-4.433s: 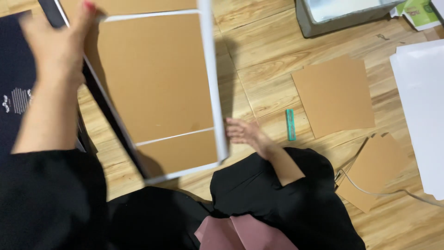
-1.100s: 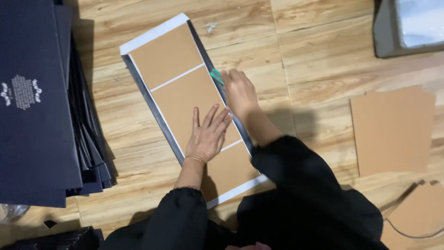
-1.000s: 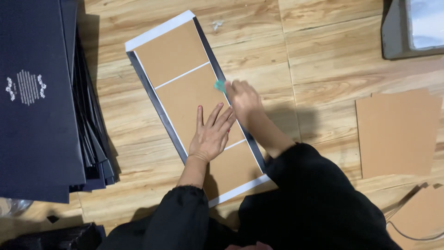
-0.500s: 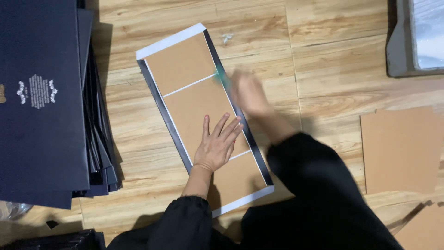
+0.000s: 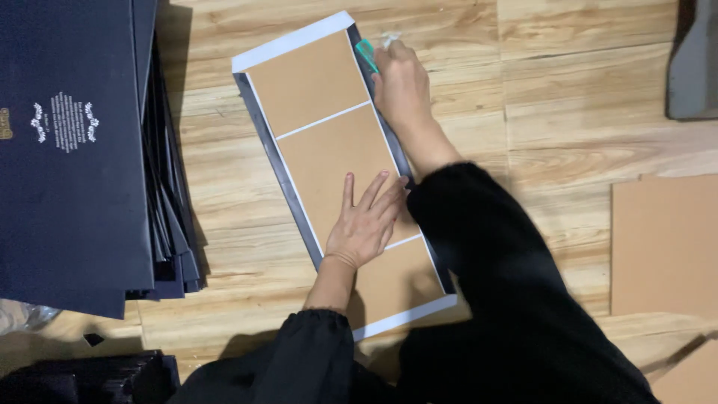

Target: Assembling cardboard folders by placing panels on an adhesive backing and pressing them down with a tool

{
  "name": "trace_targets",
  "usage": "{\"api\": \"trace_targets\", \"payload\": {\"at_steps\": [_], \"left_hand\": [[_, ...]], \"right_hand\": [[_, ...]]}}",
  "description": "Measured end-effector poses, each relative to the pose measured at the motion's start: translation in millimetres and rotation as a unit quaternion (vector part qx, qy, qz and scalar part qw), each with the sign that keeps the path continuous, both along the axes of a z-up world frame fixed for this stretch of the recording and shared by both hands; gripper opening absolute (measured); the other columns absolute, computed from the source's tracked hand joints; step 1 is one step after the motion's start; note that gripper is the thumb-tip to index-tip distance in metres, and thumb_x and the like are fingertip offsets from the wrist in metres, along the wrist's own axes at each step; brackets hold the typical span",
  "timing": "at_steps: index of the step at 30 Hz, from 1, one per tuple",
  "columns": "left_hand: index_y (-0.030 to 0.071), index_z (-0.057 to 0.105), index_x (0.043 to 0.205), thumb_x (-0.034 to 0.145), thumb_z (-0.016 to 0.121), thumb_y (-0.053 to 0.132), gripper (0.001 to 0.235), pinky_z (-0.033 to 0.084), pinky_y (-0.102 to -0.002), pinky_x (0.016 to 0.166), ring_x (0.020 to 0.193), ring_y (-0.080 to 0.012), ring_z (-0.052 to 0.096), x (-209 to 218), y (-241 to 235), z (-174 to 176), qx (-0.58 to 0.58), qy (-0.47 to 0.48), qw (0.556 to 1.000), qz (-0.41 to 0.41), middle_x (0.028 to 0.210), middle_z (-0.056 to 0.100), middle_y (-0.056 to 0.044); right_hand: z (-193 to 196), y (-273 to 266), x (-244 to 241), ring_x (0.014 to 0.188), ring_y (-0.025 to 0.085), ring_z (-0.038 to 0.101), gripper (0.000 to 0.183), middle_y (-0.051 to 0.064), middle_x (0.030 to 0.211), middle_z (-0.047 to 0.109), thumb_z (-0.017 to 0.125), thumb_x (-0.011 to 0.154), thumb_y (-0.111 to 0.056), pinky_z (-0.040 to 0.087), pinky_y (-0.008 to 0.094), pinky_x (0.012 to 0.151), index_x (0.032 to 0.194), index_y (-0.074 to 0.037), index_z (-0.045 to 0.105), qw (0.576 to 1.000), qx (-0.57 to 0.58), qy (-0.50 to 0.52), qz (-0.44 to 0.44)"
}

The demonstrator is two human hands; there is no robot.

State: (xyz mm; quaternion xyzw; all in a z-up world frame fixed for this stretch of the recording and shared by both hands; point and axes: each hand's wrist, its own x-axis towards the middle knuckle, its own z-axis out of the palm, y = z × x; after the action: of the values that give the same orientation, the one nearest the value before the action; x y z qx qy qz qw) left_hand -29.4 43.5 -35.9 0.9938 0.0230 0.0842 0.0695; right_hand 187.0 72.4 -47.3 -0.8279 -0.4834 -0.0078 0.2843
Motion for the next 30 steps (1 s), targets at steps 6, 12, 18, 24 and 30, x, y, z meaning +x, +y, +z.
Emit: {"api": "trace_targets", "payload": {"at_steps": [6, 12, 18, 24, 30], "left_hand": [[0.022, 0.042, 0.133, 0.081, 0.046, 0.027, 0.052, 0.015, -0.061, 0.104, 0.136, -0.0206, 0.017, 3, 2, -2, 0.034, 0.022, 0.999, 0.004, 0.142, 0.033, 0.004], [0.016, 0.060, 0.108, 0.081, 0.043, 0.027, 0.034, 0.014, -0.066, 0.102, 0.135, -0.0223, 0.021, 3, 1, -6, 0.014, 0.042, 0.999, -0.008, 0.123, 0.052, -0.001], [0.023, 0.039, 0.134, 0.078, 0.047, 0.028, 0.057, 0.015, -0.064, 0.103, 0.136, -0.0212, 0.017, 7, 5, -4, -0.005, 0.055, 0.998, -0.005, 0.144, 0.027, 0.005], [0.020, 0.053, 0.119, 0.077, 0.047, 0.028, 0.043, 0.014, -0.064, 0.103, 0.135, -0.0218, 0.020, 1, 2, -4, 0.023, 0.046, 0.999, -0.001, 0.140, 0.036, 0.002], [0.022, 0.039, 0.134, 0.080, 0.047, 0.028, 0.055, 0.015, -0.062, 0.104, 0.135, -0.0211, 0.020, 1, 1, -4, 0.009, 0.044, 0.999, -0.001, 0.143, 0.030, 0.004]], "right_hand": [[-1, -2, -21, 0.070, 0.032, 0.046, 0.019, 0.013, 0.081, 0.046, 0.048, 0.079, -0.003, 0.040, 0.042, 0.058, 0.098, -0.001, 0.046, 0.992, -0.038, -0.113, 0.050], [-18, 42, 11, 0.073, 0.037, 0.052, 0.029, 0.015, 0.079, 0.050, 0.065, 0.065, -0.005, 0.044, 0.046, 0.058, 0.093, -0.003, 0.058, 0.998, 0.004, -0.049, -0.038], [-5, 42, 22, 0.074, 0.038, 0.054, 0.028, 0.014, 0.078, 0.056, 0.069, 0.068, -0.014, 0.041, 0.044, 0.061, 0.096, -0.011, 0.068, 0.997, -0.018, 0.070, 0.039], [-3, 41, 18, 0.067, 0.044, 0.047, 0.016, 0.019, 0.081, 0.047, 0.052, 0.073, -0.003, 0.036, 0.052, 0.049, 0.087, -0.005, 0.044, 0.998, -0.007, -0.059, 0.017], [-10, 40, 37, 0.071, 0.047, 0.053, 0.019, 0.018, 0.082, 0.053, 0.068, 0.073, -0.018, 0.040, 0.053, 0.055, 0.089, -0.009, 0.063, 0.997, -0.062, 0.026, -0.046]]}}
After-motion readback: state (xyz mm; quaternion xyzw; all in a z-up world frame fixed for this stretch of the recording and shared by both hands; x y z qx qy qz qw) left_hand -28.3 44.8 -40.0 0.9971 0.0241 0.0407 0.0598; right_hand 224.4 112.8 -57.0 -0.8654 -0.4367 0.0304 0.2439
